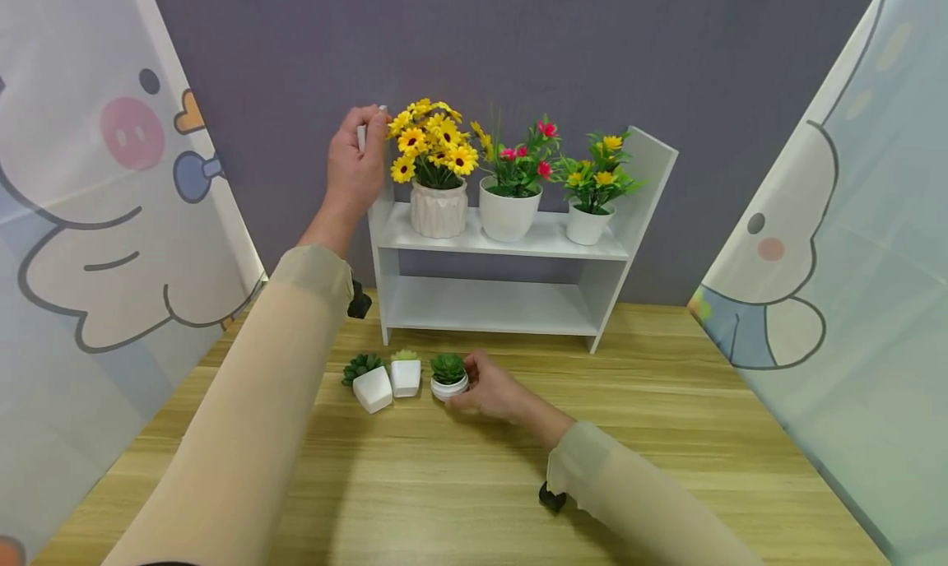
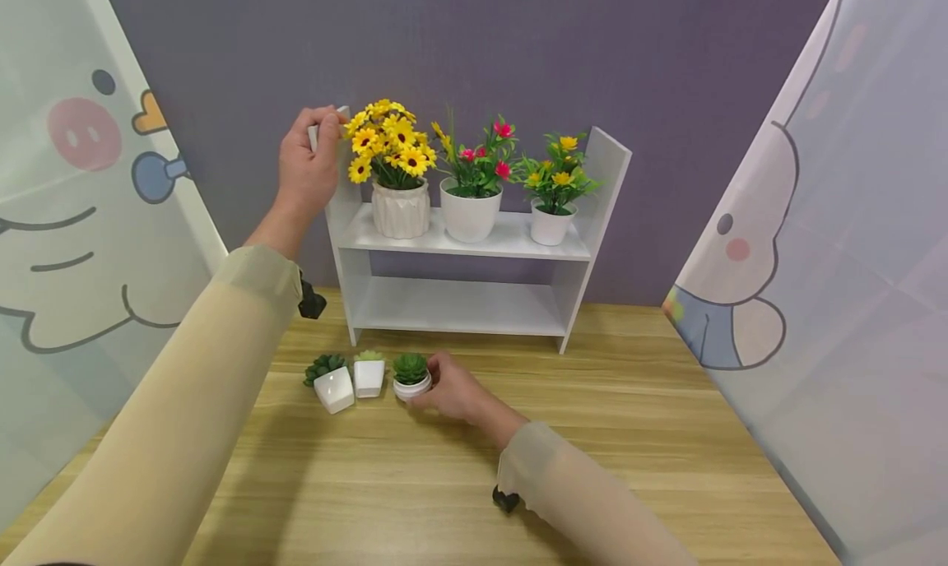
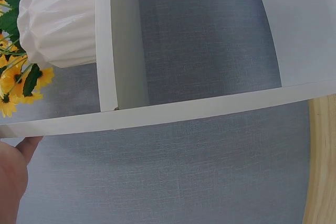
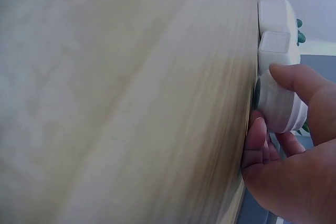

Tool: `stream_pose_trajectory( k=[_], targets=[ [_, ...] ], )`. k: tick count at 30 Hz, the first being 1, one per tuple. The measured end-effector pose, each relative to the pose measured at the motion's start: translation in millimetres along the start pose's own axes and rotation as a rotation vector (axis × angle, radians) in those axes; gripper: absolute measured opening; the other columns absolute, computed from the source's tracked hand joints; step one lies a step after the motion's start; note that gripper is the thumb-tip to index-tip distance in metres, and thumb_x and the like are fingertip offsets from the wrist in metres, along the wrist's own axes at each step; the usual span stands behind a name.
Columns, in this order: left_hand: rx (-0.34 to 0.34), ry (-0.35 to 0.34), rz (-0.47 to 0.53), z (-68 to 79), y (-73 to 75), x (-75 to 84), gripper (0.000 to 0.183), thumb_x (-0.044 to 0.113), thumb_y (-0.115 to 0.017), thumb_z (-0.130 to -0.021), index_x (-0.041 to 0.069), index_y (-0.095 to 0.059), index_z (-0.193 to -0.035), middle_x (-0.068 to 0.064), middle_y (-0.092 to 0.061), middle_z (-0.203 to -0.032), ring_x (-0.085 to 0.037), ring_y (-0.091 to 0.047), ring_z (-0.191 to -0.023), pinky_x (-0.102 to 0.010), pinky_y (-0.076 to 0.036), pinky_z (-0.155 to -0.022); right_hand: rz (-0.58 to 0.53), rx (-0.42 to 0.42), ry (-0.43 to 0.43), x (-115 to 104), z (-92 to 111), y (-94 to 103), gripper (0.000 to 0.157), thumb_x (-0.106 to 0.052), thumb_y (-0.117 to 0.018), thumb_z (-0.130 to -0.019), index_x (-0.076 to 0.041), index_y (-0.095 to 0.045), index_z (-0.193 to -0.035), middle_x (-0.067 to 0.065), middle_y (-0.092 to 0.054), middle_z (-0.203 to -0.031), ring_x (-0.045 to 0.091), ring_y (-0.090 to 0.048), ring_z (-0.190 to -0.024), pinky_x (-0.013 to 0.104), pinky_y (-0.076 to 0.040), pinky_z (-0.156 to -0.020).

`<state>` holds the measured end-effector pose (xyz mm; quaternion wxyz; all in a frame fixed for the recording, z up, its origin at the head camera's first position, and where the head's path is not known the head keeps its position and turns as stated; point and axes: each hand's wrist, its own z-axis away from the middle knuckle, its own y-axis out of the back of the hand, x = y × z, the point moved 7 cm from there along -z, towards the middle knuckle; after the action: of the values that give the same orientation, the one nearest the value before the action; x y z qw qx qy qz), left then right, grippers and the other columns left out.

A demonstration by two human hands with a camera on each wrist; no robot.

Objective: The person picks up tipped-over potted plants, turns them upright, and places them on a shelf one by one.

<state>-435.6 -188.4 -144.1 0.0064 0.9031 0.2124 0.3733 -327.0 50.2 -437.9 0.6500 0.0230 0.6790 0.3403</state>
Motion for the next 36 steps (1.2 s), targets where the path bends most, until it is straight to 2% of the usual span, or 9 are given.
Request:
stream_pose_trajectory(
  k=[6, 13, 17, 18, 22, 24, 25, 30, 36],
  targets=[
    [-0.003, 0.008, -0.008, 0.3, 0.2, -0.1, 0.042, 0.040, -0.050, -0.118, 0.004, -0.064, -0.133, -0.006, -0.061, -0.158, -0.009, -0.047, -0.156, -0.028, -0.038, -0.129, 0.007, -0.013, -0.023, 1.9, 0.0, -1.5, 0.068, -0.011, -0.094, -0.083, 0.001, -0.051, -0.134, 0.016, -0.065, -0.120, 0.022, -0.066, -0.103, 0.035, -0.057, -0.091],
    [0.000, -0.007, -0.004, -0.7, -0.4, 0.8, 0.041, 0.039, -0.050, -0.118, 0.003, -0.064, -0.132, -0.011, -0.065, -0.140, -0.017, -0.059, -0.141, -0.028, -0.047, -0.117, 0.046, -0.001, -0.036, 1.5, 0.1, -3.4, 0.070, -0.012, -0.096, -0.081, 0.001, -0.049, -0.131, 0.019, -0.066, -0.122, 0.024, -0.067, -0.108, 0.044, -0.058, -0.101],
    [0.000, -0.011, -0.001, -1.1, -0.3, 0.6, 0.040, 0.038, -0.050, -0.118, 0.003, -0.064, -0.132, -0.011, -0.066, -0.139, -0.016, -0.058, -0.142, -0.027, -0.047, -0.117, 0.098, 0.015, -0.021, 0.6, -0.6, -4.6, 0.073, -0.015, -0.097, -0.079, 0.002, -0.048, -0.130, 0.019, -0.066, -0.120, 0.024, -0.066, -0.109, 0.045, -0.057, -0.103],
    [0.002, -0.013, 0.004, -1.0, -0.1, 0.3, 0.040, 0.038, -0.050, -0.118, 0.003, -0.064, -0.132, -0.008, -0.067, -0.133, -0.014, -0.061, -0.135, -0.026, -0.048, -0.113, 0.098, 0.014, -0.023, 1.0, -0.9, -4.9, 0.075, -0.016, -0.098, -0.079, 0.002, -0.048, -0.132, 0.019, -0.065, -0.122, 0.024, -0.066, -0.110, 0.046, -0.056, -0.105],
    [0.001, -0.013, 0.002, -0.9, -0.5, -1.3, 0.040, 0.038, -0.050, -0.118, 0.004, -0.064, -0.133, -0.008, -0.068, -0.137, -0.011, -0.060, -0.139, -0.025, -0.048, -0.112, 0.040, 0.000, -0.038, 4.6, -1.1, -5.2, 0.085, -0.018, -0.098, -0.081, 0.003, -0.046, -0.145, 0.023, -0.063, -0.136, 0.030, -0.064, -0.123, 0.050, -0.053, -0.113],
    [0.002, -0.012, 0.000, -0.9, -0.9, -1.8, 0.040, 0.038, -0.050, -0.118, 0.004, -0.064, -0.133, -0.009, -0.068, -0.136, -0.013, -0.062, -0.134, -0.025, -0.048, -0.109, -0.017, -0.014, -0.037, 6.6, -0.7, -4.8, 0.085, -0.016, -0.095, -0.083, 0.003, -0.047, -0.150, 0.023, -0.062, -0.140, 0.031, -0.063, -0.125, 0.047, -0.055, -0.110],
    [0.001, -0.010, -0.006, -1.0, -0.9, -1.8, 0.041, 0.038, -0.050, -0.118, 0.004, -0.064, -0.133, -0.011, -0.066, -0.143, -0.014, -0.058, -0.143, -0.026, -0.048, -0.114, -0.045, -0.019, -0.034, 7.2, -0.4, -4.5, 0.083, -0.014, -0.094, -0.084, 0.002, -0.048, -0.151, 0.023, -0.062, -0.141, 0.031, -0.063, -0.125, 0.044, -0.056, -0.107],
    [0.009, -0.017, -0.005, -1.8, -0.5, -1.4, 0.041, 0.038, -0.051, -0.118, 0.003, -0.065, -0.132, -0.009, -0.067, -0.138, -0.012, -0.058, -0.144, -0.025, -0.046, -0.118, -0.108, -0.042, -0.018, 7.3, 1.2, -2.1, 0.072, -0.009, -0.088, -0.088, 0.002, -0.054, -0.150, 0.018, -0.064, -0.132, 0.023, -0.062, -0.110, 0.029, -0.053, -0.082],
    [0.015, -0.021, 0.019, -1.1, -0.7, -2.0, 0.039, 0.038, -0.051, -0.117, 0.005, -0.066, -0.131, 0.004, -0.063, -0.111, -0.006, -0.058, -0.110, -0.022, -0.046, -0.095, -0.130, -0.038, -0.019, 7.0, 2.6, -0.5, 0.065, -0.007, -0.089, -0.089, 0.003, -0.056, -0.145, 0.018, -0.065, -0.129, 0.023, -0.064, -0.106, 0.027, -0.053, -0.077]
  ],
)
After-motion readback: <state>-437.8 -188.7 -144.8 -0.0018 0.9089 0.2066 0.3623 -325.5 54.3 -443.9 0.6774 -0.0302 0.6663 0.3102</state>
